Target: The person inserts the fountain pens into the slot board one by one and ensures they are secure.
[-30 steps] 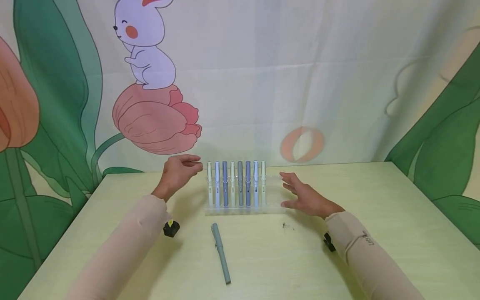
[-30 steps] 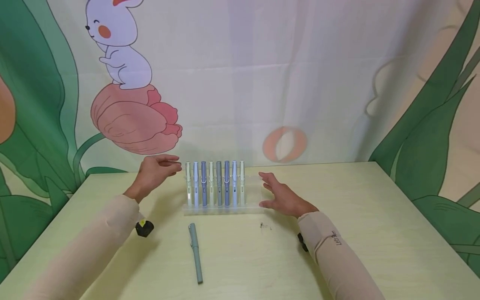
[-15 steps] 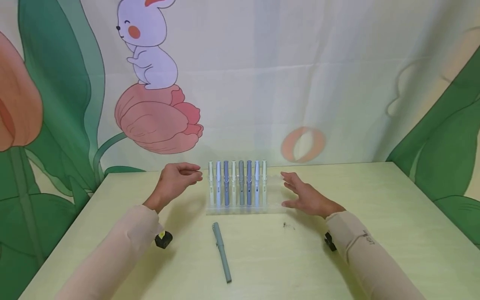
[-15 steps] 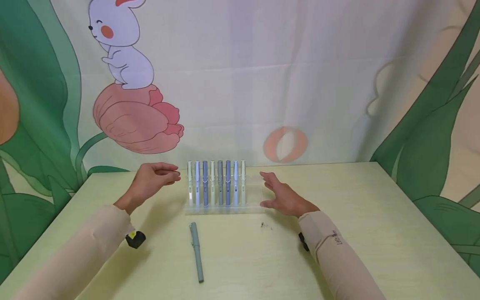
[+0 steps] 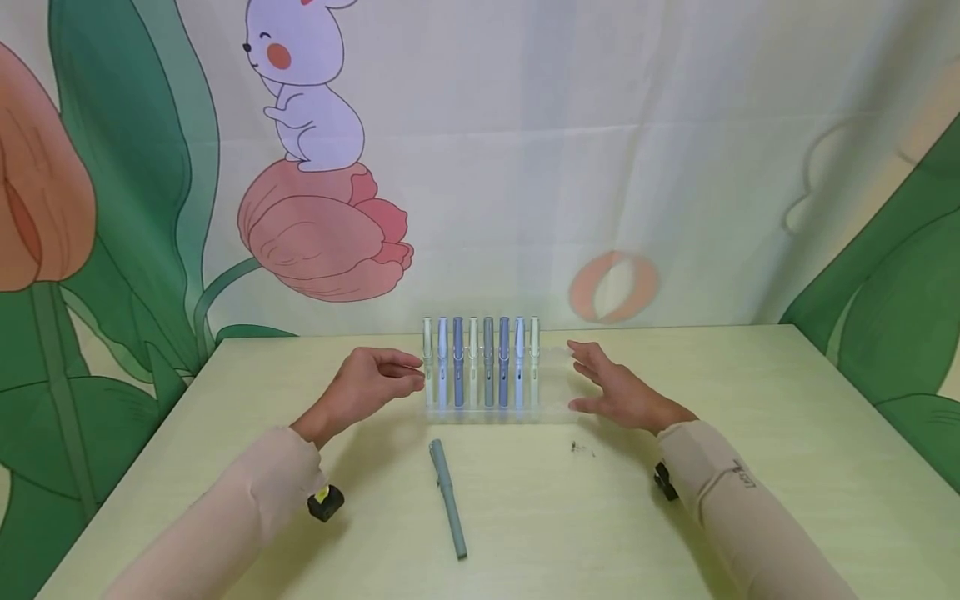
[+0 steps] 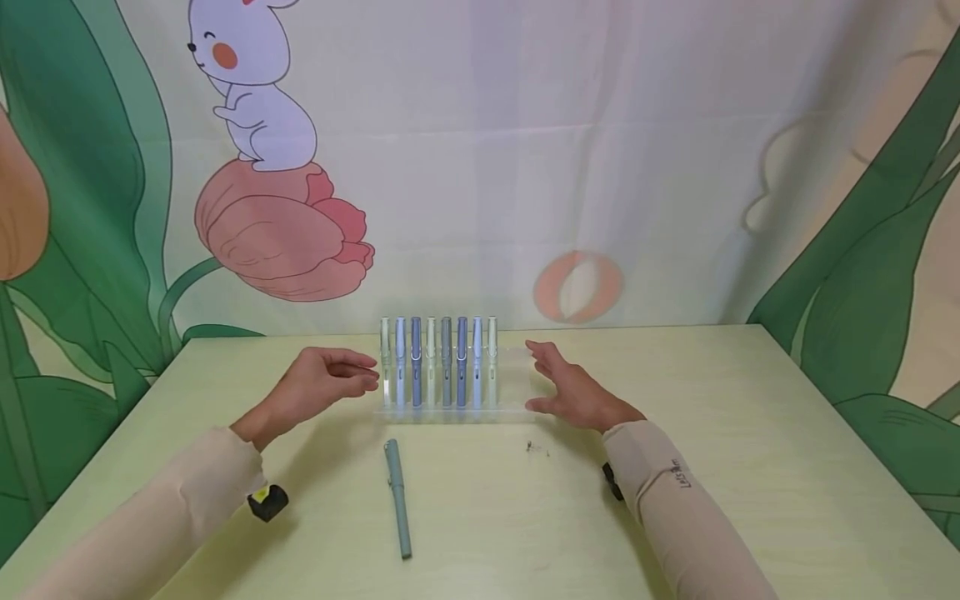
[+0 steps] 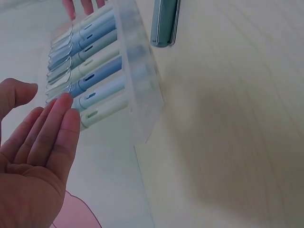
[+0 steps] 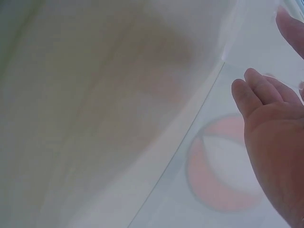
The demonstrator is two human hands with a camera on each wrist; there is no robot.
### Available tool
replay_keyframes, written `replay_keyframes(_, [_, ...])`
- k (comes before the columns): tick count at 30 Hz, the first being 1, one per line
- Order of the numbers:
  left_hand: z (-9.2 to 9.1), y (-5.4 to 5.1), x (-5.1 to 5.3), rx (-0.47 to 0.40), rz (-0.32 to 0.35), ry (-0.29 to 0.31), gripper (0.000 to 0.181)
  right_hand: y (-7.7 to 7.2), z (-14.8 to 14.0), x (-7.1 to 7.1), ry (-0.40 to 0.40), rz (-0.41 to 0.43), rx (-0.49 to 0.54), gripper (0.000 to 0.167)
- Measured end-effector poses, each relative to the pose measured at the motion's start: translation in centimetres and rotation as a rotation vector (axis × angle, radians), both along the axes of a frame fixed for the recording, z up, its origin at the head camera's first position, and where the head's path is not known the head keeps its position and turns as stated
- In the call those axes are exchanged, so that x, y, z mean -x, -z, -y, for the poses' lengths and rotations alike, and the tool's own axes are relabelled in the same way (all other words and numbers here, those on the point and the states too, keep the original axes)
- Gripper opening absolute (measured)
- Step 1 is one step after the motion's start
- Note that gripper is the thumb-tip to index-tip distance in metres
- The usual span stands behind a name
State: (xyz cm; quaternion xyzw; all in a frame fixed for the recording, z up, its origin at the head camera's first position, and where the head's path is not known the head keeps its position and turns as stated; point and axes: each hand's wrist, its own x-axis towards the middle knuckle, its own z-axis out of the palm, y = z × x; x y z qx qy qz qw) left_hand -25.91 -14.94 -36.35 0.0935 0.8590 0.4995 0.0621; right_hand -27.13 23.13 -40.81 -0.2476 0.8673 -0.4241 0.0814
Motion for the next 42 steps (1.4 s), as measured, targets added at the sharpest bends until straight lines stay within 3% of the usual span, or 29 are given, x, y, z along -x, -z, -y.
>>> replay_keyframes(9, [-0.1,0.2,-1.1,-0.013,0.136,0.044,0.034,-0.1,0.0,0.1,-0.002,-0.005,0.002,0.085])
replay_keyframes(15, [-0.1,1.0,-1.5,0.052,0.204,0.069,0.028,-0.1,0.0,0.0,0.012,0.0,-0.009,0.085])
replay_keyframes(24, [-0.1,2.6,-1.5,0.073,0.235,0.198,0.031,-0.2,-0.1,0.0,0.014,-0.001,-0.005,0.084])
replay_keyframes(30, [-0.2,3.0,-1.4,0.134,0.244,0.25,0.031,-0.1,-0.1,0.1,0.013,0.007,0.002,0.084])
replay_keyframes(35, [-0.2,3.3,-1.2,0.169,0.241,0.336,0.029,0.1,-0.1,0.1,0.011,0.015,0.004,0.085])
replay_keyframes(42, [-0.4,3.5,-1.0,0.195,0.208,0.408,0.028,0.1,0.0,0.1,0.014,0.009,0.001,0.085])
